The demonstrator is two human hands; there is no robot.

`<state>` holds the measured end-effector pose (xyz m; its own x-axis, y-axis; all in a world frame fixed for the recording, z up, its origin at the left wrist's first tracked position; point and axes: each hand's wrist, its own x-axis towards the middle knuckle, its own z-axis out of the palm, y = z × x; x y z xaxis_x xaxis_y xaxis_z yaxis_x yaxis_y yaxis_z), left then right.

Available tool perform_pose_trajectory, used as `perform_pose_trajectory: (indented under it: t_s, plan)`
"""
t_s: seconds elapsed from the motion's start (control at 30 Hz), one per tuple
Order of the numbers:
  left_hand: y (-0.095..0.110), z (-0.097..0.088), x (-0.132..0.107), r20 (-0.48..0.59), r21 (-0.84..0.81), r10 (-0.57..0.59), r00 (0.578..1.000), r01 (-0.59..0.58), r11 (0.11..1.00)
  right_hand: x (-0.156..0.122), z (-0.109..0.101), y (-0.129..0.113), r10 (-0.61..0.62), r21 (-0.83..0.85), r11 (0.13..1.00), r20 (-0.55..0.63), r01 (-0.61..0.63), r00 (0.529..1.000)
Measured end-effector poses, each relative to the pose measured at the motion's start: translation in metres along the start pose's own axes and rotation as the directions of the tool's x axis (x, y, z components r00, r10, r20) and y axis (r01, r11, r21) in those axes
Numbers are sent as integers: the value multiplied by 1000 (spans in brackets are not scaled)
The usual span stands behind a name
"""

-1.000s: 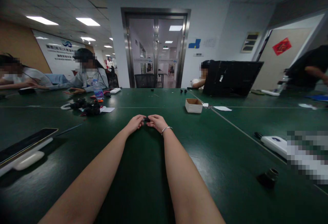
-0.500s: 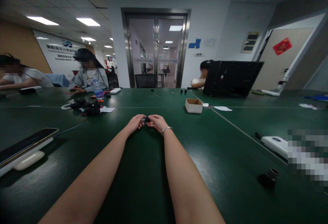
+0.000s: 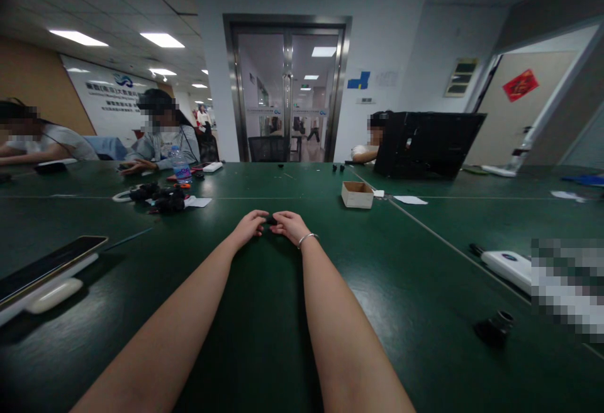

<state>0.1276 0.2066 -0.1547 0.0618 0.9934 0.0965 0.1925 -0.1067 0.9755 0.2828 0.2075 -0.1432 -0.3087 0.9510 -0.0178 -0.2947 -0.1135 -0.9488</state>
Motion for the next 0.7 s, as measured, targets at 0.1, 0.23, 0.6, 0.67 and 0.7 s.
perform_pose_trajectory:
  t_s: [0.1, 0.23, 0.6, 0.67, 0.7]
  plan:
    - [-1, 0, 1, 19, 12, 13, 1000, -13, 1000, -1, 0, 0, 2, -7, 1000, 8, -2, 1000]
    - [1, 1, -1, -5, 9, 12, 1000, -12, 1000, -1, 1, -1, 6, -11, 1000, 2, -6, 1000]
    - [4, -2, -6, 12, -59, 43, 999, -42, 997, -2, 2, -3, 17, 1, 1000, -4, -17, 1000]
    - [3, -2, -4, -5, -48, 11, 1000, -11, 999, -2, 2, -3, 18, -2, 1000, -7, -18, 1000]
    - [3, -2, -3, -5, -26, 3, 1000, -3, 1000, -2, 2, -3, 19, -4, 1000, -7, -19, 1000]
